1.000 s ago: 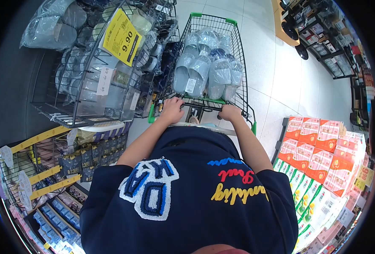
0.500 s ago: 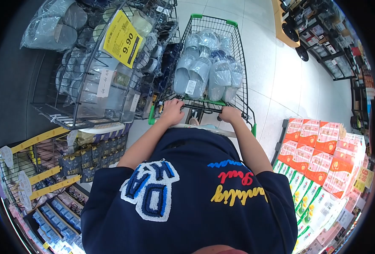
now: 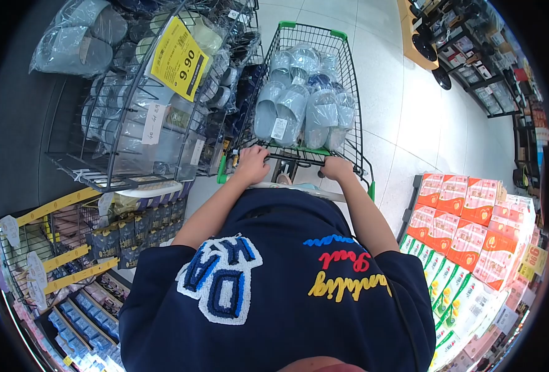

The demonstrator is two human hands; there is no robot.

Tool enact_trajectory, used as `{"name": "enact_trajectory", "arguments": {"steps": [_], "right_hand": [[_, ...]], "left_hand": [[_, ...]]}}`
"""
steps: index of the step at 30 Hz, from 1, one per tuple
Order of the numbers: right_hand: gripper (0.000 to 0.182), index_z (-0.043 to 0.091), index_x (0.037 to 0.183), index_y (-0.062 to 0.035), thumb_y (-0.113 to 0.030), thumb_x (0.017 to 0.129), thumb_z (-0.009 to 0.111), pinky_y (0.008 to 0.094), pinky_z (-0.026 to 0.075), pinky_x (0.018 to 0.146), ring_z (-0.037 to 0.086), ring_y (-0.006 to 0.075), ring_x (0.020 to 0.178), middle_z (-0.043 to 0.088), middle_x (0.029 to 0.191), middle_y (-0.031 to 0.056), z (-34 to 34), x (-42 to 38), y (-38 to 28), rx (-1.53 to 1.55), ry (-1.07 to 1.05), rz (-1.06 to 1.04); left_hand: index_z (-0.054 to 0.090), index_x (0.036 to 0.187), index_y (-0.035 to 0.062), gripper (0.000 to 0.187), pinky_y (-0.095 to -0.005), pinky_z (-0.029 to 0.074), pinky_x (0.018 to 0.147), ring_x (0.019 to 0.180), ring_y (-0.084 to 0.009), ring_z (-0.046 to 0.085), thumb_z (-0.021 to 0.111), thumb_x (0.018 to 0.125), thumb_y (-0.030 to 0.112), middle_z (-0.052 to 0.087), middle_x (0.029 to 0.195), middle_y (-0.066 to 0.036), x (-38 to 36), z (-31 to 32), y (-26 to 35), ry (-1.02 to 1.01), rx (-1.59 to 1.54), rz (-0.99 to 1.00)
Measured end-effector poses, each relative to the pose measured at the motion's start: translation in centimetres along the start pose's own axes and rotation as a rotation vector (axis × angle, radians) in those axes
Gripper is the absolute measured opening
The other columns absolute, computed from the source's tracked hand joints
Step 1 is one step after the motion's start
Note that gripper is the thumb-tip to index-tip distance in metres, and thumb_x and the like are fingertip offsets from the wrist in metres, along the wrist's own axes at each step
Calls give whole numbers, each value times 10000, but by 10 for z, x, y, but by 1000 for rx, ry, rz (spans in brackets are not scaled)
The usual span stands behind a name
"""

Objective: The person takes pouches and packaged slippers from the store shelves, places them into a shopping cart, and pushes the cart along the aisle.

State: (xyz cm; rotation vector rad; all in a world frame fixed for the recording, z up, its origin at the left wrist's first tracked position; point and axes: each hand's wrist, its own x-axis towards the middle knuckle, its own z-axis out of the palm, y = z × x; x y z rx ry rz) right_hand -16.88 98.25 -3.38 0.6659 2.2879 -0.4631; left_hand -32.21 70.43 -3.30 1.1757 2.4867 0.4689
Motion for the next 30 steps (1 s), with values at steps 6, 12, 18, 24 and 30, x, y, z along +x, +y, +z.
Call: {"name": "enact_trajectory", "arguments": {"steps": [6,12,18,24,30], "right_hand": [[390,728,1169,-119,-326,874,581,530,504,961,669,338,1157,713,1222,148,3,3,2,-18,6,-5],[404,735,1163,-85,-315,868,582,523,509,962,670,351,1159,709,1231,163,1,2,0,8,11,-18],[448,728,1117,-55,-372,816,629,478,533,921,694,337,1082,727,1150,188,2,7,7,45,-10,-111],[598,687,1232,-38,-512,869,666,436,495,999,652,371,1153,695,1211,226,-46,9,-24,3,-178,-321],[431,599,1314,4,-288,997,624,334,501,973,647,223,1134,693,1210,137,-189,-82,-146,518,-127,-956]], "left_hand": [[656,1196,105,408,-472,344,1091,1222,-330,524,647,811,240,598,1230,-131,-1,-1,0,5,-13,8],[635,1218,103,440,-475,341,1086,1232,-343,509,666,801,240,577,1247,-136,-4,0,-1,-29,9,9],[527,1429,115,682,-513,277,1188,1398,-414,386,675,816,373,483,1443,-177,0,-11,0,-237,1,-87],[538,1378,6,591,-467,471,1031,1201,-379,604,601,898,346,587,1343,-239,-9,-80,30,-347,-309,46],[562,1364,35,446,-432,484,1007,1172,-375,608,582,971,245,623,1299,-200,-76,-252,105,-120,-456,237]]}}
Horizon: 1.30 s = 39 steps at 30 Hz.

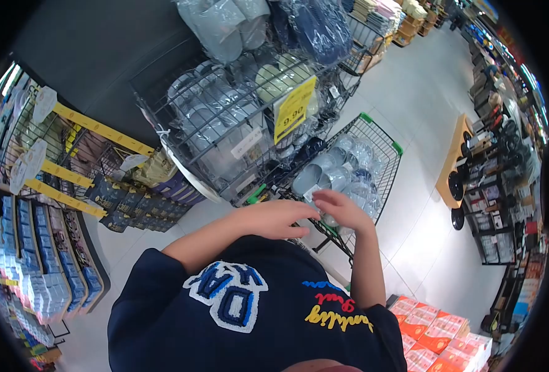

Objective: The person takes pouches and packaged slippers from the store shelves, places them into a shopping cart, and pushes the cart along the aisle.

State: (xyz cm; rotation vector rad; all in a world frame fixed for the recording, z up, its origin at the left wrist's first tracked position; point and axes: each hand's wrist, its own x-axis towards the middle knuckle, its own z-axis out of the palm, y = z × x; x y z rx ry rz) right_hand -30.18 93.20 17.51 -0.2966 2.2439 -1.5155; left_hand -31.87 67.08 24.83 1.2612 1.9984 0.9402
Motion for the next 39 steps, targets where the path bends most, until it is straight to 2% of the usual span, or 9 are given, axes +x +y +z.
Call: {"name": "enact_trajectory", "arguments": {"steps": [7,17,23,29,31,33,35,37,39], "right_hand": [[390,549,1346,-2,-159,993,611,362,483,1011,616,218,1184,635,1284,110,-17,86,-199,554,86,-429],[721,296,1485,64,-240,929,640,499,420,1121,422,453,1368,298,1538,303,-20,274,-285,955,64,-300],[732,347,1444,59,-289,889,674,503,396,1138,456,409,1338,398,1448,249,-21,335,-301,979,281,-175],[672,422,1417,23,-323,886,646,523,436,1066,557,379,1222,520,1351,238,-18,323,-307,1060,158,-183],[683,417,1418,41,-354,900,622,502,462,1041,567,380,1201,516,1349,232,-15,304,-317,1036,32,-224],[650,416,1414,98,-280,937,645,432,458,1075,592,317,1220,561,1346,199,-15,267,-335,934,-96,-272],[553,511,1325,53,-240,909,727,360,504,939,614,242,1141,573,1323,185,-23,228,-356,663,-78,-301],[474,575,1237,30,-237,896,768,328,535,855,636,207,1084,583,1303,188,-34,198,-360,405,52,-416],[485,585,1217,43,-270,896,772,331,539,859,647,204,1076,601,1277,193,-52,171,-359,250,255,-525]], "left_hand": [[652,1221,26,350,-395,456,1019,1140,-246,630,637,879,93,686,1197,-93,-81,-145,86,783,210,201],[328,1491,-54,893,-450,377,1133,1376,-372,449,740,871,440,345,1533,-276,-65,-365,-50,1412,782,-107],[435,1421,-82,892,-410,477,1025,1240,-344,591,766,844,512,592,1327,-264,-37,-415,-85,1190,273,-254],[570,1330,-70,728,-379,533,909,1083,-309,686,724,876,478,688,1160,-256,-41,-397,-69,1229,315,-28],[606,1243,-60,527,-298,508,857,975,-169,651,710,948,364,697,1090,-103,-49,-378,-34,1266,391,179],[504,1436,-18,598,-277,513,907,1031,-166,654,712,880,53,644,1232,-135,-63,-368,-4,1311,229,321],[620,1228,-41,424,-271,506,840,960,-144,651,674,989,304,695,1073,-72,-79,-378,0,1423,281,504],[625,1230,-19,396,-256,501,830,949,-116,641,630,1016,313,688,1075,-57,-95,-372,29,1584,248,564],[517,1343,-96,713,-380,573,872,1033,-271,705,674,934,466,695,1134,-212,-124,-386,25,1506,238,541]]}}
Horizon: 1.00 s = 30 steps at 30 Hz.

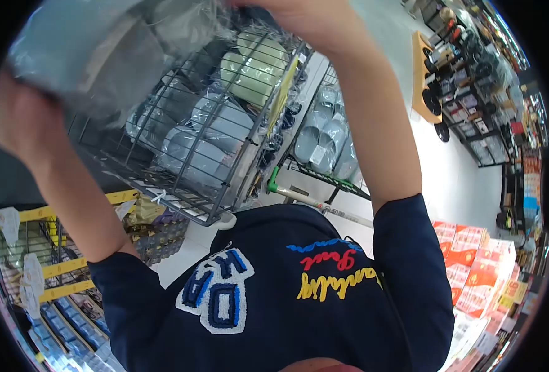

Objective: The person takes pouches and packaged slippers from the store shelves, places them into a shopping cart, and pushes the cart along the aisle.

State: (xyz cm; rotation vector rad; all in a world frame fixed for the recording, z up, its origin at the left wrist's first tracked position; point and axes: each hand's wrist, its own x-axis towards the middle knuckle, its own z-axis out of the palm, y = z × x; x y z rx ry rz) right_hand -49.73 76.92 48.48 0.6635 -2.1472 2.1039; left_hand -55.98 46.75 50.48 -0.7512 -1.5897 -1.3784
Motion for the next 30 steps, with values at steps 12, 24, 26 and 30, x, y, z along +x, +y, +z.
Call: {"name": "enact_trajectory", "arguments": {"steps": [12,24,26,30], "right_hand": [[522,542,1364,9,-247,934,692,372,500,995,643,216,1108,643,1281,134,-75,-130,68,65,206,-72],[425,560,1315,25,-210,972,648,383,588,921,708,237,1043,688,1196,138,-182,-317,183,891,806,332],[397,585,1272,36,-207,964,650,384,591,909,718,241,1012,703,1159,141,-206,-348,214,1007,850,390],[343,602,1233,37,-194,981,616,383,593,903,719,243,1006,708,1143,151,-248,-403,304,1105,910,403]], "left_hand": [[456,1425,30,597,-444,509,1028,1197,-274,587,568,1014,448,537,1324,-182,-3,117,74,-401,-142,-553],[254,1488,-98,990,-385,596,820,1022,-274,696,653,903,593,643,1189,-231,-124,383,97,-1430,170,-578],[172,1529,-84,1097,-380,598,775,1018,-263,688,649,876,657,607,1236,-234,-172,430,78,-1464,146,-722],[172,1532,-38,1017,-400,588,806,1067,-294,660,724,877,509,552,1331,-249,-279,485,44,-1533,51,-1093]]}}
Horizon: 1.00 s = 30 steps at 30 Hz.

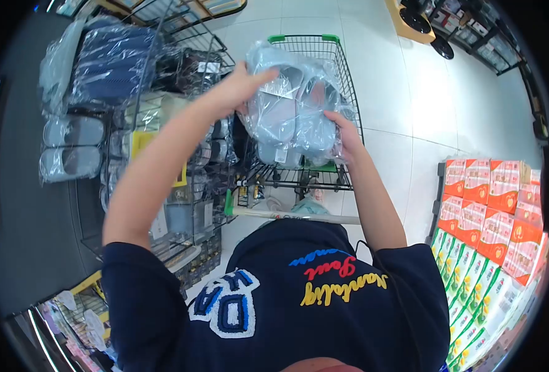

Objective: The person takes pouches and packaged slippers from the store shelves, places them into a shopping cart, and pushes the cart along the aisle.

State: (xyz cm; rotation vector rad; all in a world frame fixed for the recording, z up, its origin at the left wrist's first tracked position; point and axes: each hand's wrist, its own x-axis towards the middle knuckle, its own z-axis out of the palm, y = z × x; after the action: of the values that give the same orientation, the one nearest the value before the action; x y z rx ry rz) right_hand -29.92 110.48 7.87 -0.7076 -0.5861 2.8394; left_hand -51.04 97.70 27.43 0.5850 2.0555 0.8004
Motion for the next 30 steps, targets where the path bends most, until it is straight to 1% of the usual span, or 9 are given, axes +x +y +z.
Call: {"name": "enact_trajectory", "arguments": {"steps": [2,4,8,11,16,20,26,29,30], "right_hand": [[324,602,1233,36,-184,995,598,376,594,897,718,238,1002,707,1147,148,-34,14,-4,-36,-17,-55],[356,588,1276,32,-233,1048,522,407,574,938,682,236,1091,687,1198,155,-77,42,-14,-79,35,-98],[517,545,1373,-2,-412,1072,451,414,551,907,630,250,1135,650,1252,158,-126,105,-65,-106,210,-175],[761,341,1519,49,-521,1036,484,473,487,1034,535,385,1309,436,1518,261,-150,117,-90,-566,621,-169],[844,228,1591,-20,-564,1009,507,461,457,1039,490,424,1331,343,1581,268,-181,109,-77,-582,567,-39],[827,188,1613,-77,-552,1014,503,496,462,1015,503,431,1305,348,1578,254,-193,104,-51,-571,525,1],[762,294,1576,-73,-503,997,540,519,478,966,533,437,1258,410,1534,238,-205,124,-44,-681,619,-22],[716,398,1512,-13,-440,965,577,491,483,973,560,414,1238,503,1455,246,-173,116,-44,-807,696,-1],[678,453,1455,0,-430,947,584,484,484,971,585,406,1206,552,1391,241,-173,121,-41,-989,793,-133]], "left_hand": [[168,1538,-42,949,-430,522,973,1245,-330,578,758,875,295,511,1397,-241,68,37,-66,-25,-103,70],[186,1541,-64,919,-428,465,1054,1314,-331,530,738,888,272,465,1465,-262,93,69,-83,-11,-115,174],[272,1522,-78,850,-393,438,1078,1305,-320,542,720,884,261,453,1498,-274,133,85,-61,238,-115,285],[354,1494,-60,751,-365,490,1001,1212,-274,611,696,915,276,534,1435,-239,142,85,-81,364,-28,321],[414,1474,12,553,-309,498,930,1111,-173,610,620,988,179,605,1335,-119,42,116,-140,-13,-181,335],[498,1410,6,407,-314,469,1025,1180,-155,594,575,1016,76,637,1284,-98,-61,111,-160,-207,-400,181],[570,1337,13,315,-304,469,1014,1128,-149,617,553,1025,57,677,1195,-78,-135,78,-219,-67,-493,184],[584,1318,12,307,-300,479,990,1109,-139,623,563,1017,70,681,1198,-76,-151,72,-229,0,-436,197],[586,1317,11,304,-302,479,992,1112,-143,623,560,1019,60,680,1193,-73,-157,70,-228,17,-418,192]]}}
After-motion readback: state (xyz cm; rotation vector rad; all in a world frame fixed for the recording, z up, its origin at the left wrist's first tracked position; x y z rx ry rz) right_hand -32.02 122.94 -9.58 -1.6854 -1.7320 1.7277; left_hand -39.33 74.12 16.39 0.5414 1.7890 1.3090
